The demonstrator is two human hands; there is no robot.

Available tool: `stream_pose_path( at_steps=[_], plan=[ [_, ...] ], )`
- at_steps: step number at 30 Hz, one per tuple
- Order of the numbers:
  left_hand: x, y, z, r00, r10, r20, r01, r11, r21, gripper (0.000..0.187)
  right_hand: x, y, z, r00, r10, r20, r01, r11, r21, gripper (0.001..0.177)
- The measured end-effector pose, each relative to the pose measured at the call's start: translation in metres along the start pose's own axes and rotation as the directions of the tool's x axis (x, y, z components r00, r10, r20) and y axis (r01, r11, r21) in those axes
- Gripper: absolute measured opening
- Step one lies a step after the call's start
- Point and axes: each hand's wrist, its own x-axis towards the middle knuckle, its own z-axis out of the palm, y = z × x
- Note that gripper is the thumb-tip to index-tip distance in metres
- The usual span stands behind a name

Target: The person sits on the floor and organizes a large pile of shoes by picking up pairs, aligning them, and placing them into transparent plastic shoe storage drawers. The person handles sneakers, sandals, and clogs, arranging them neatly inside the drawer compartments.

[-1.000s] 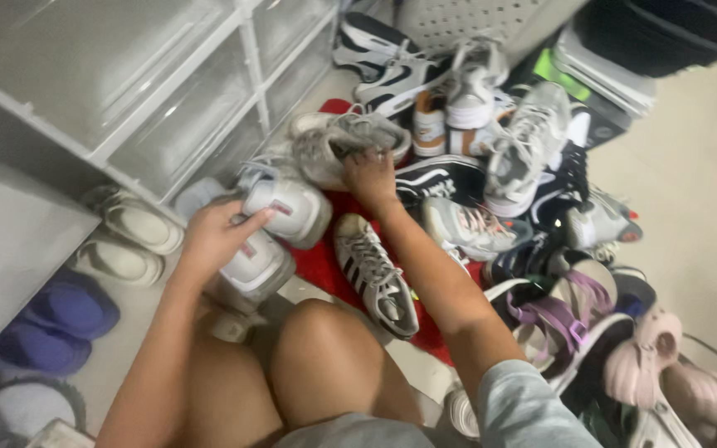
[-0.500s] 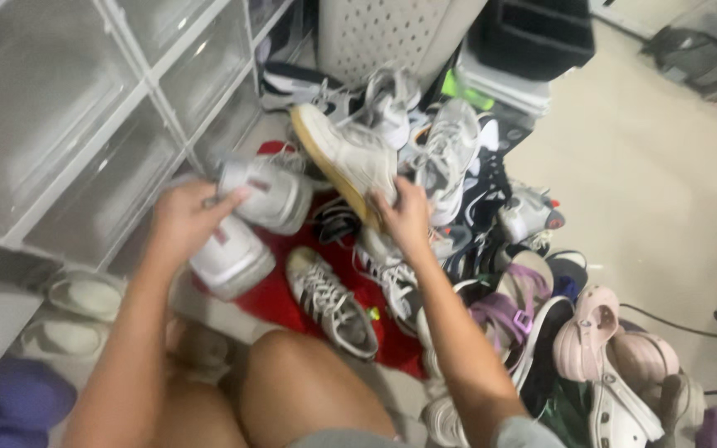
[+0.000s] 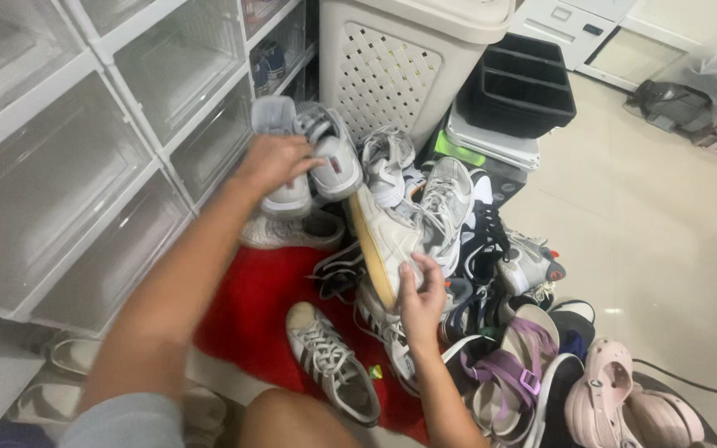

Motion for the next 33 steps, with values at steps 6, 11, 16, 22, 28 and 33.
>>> stream_pose_path(
  at_steps=[6,11,16,22,28,33],
  plan=[
    [0.004,-0.04,0.081,0.955,0.144,-0.26,-0.102,0.98,0.169,0.024,-0.013,-0.024,-0.014,0.936,-0.35,0.039,0.317,0.79,-0.524,0.019],
    [-0.028,-0.019,0.106,0.984,0.0,-0.18,-0.018,0.995,-0.096,0.025,-0.009,-0.058,-0.038,0.956,-0.281,0.08,0.283,0.819,-0.5,0.012],
    [-0.038,-0.013,0.103,0.974,-0.025,-0.226,0.058,0.989,0.138,0.032,0.006,-0.094,-0.043,0.922,-0.38,0.073,0.381,0.862,-0.334,0.018],
    [-0.046,0.001,0.108,0.959,-0.144,-0.242,0.213,0.934,0.286,0.071,0.127,-0.067,0.08,0.784,-0.596,0.173,0.617,0.715,-0.329,0.024],
    [-0.049,0.014,0.107,0.867,-0.479,-0.133,0.497,0.85,0.176,0.103,0.193,-0.017,0.182,0.821,-0.495,0.283,0.566,0.642,-0.518,0.031],
    [-0.074,0.017,0.102,0.901,-0.404,-0.159,0.378,0.91,-0.17,0.11,0.18,-0.004,0.185,0.785,-0.45,0.425,0.616,0.49,-0.617,0.06]
  ],
)
